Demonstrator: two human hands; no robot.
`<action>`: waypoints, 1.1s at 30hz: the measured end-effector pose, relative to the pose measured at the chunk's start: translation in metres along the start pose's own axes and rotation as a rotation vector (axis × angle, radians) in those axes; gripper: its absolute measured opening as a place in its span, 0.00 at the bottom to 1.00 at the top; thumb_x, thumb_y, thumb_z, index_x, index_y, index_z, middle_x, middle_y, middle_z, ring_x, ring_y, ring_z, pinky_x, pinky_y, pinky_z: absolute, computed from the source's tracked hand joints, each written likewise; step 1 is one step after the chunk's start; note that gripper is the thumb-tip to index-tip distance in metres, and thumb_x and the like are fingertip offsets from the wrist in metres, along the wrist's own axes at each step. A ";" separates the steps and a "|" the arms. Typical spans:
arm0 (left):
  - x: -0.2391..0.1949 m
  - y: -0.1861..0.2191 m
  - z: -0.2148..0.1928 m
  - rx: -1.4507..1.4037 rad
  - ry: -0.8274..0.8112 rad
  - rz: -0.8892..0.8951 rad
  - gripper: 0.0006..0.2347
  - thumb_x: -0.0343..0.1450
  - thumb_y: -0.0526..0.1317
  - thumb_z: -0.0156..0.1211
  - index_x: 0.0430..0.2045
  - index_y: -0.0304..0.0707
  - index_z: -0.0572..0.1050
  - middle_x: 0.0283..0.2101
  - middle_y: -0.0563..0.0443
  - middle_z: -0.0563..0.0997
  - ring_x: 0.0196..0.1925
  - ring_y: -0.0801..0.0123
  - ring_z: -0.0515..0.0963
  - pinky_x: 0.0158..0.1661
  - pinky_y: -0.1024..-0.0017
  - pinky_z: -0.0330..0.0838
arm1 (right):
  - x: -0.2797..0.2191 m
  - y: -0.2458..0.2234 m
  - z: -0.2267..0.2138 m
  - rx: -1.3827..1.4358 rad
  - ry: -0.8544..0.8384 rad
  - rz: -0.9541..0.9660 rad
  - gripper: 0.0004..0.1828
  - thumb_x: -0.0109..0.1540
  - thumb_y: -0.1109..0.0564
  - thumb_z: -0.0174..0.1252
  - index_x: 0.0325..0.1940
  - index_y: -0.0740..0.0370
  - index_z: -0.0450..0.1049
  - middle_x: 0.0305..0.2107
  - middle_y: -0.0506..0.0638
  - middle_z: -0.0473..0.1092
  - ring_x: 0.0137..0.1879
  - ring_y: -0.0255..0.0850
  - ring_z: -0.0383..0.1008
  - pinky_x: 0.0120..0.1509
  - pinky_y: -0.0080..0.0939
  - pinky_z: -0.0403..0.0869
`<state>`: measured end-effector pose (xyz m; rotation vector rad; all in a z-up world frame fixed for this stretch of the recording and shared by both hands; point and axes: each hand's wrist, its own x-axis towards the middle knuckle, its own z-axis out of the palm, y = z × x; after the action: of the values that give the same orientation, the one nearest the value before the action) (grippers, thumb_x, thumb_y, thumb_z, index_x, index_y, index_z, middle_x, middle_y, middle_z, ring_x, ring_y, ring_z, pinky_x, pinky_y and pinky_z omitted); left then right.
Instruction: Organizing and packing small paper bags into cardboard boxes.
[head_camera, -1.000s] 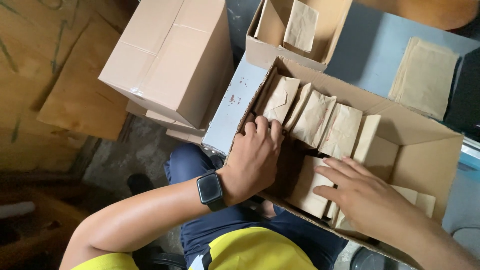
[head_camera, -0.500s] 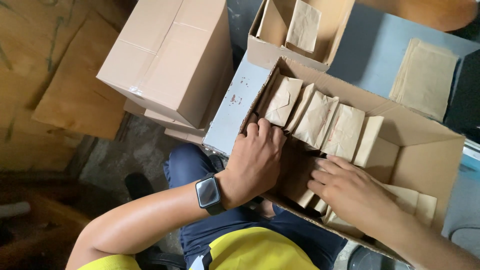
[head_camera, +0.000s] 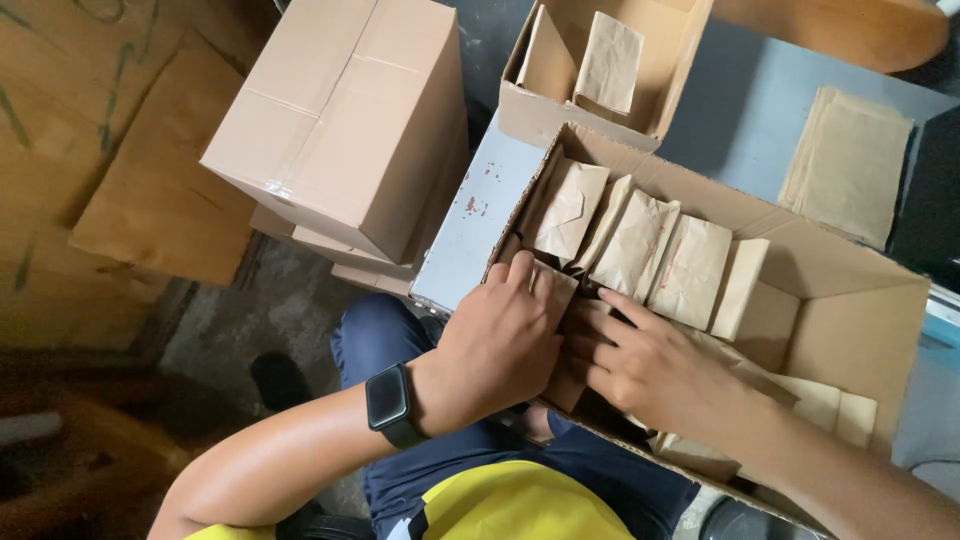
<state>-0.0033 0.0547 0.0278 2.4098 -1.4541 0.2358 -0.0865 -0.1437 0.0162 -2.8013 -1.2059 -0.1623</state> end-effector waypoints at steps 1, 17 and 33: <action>0.002 0.000 -0.005 0.000 -0.001 0.002 0.18 0.62 0.39 0.59 0.44 0.27 0.74 0.45 0.35 0.75 0.43 0.51 0.69 0.42 0.63 0.68 | -0.002 0.003 0.013 0.000 0.001 0.002 0.05 0.55 0.60 0.55 0.28 0.62 0.76 0.31 0.58 0.76 0.50 0.52 0.74 0.77 0.63 0.59; -0.007 0.005 0.009 -0.014 -0.033 -0.020 0.19 0.65 0.48 0.63 0.41 0.29 0.77 0.39 0.39 0.76 0.40 0.50 0.76 0.30 0.61 0.71 | -0.007 0.005 0.024 -0.235 0.205 0.136 0.06 0.62 0.62 0.51 0.32 0.61 0.73 0.27 0.51 0.66 0.40 0.50 0.69 0.46 0.49 0.70; 0.027 0.043 0.025 -0.177 -0.138 0.487 0.09 0.64 0.36 0.58 0.34 0.31 0.78 0.37 0.42 0.82 0.40 0.53 0.78 0.51 0.62 0.71 | -0.086 0.001 -0.005 0.228 -0.223 0.494 0.13 0.49 0.65 0.57 0.37 0.60 0.78 0.38 0.49 0.74 0.45 0.44 0.73 0.54 0.43 0.74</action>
<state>-0.0292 0.0045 0.0200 1.9364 -2.0178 0.0449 -0.1445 -0.2067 0.0100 -2.8548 -0.4840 0.3070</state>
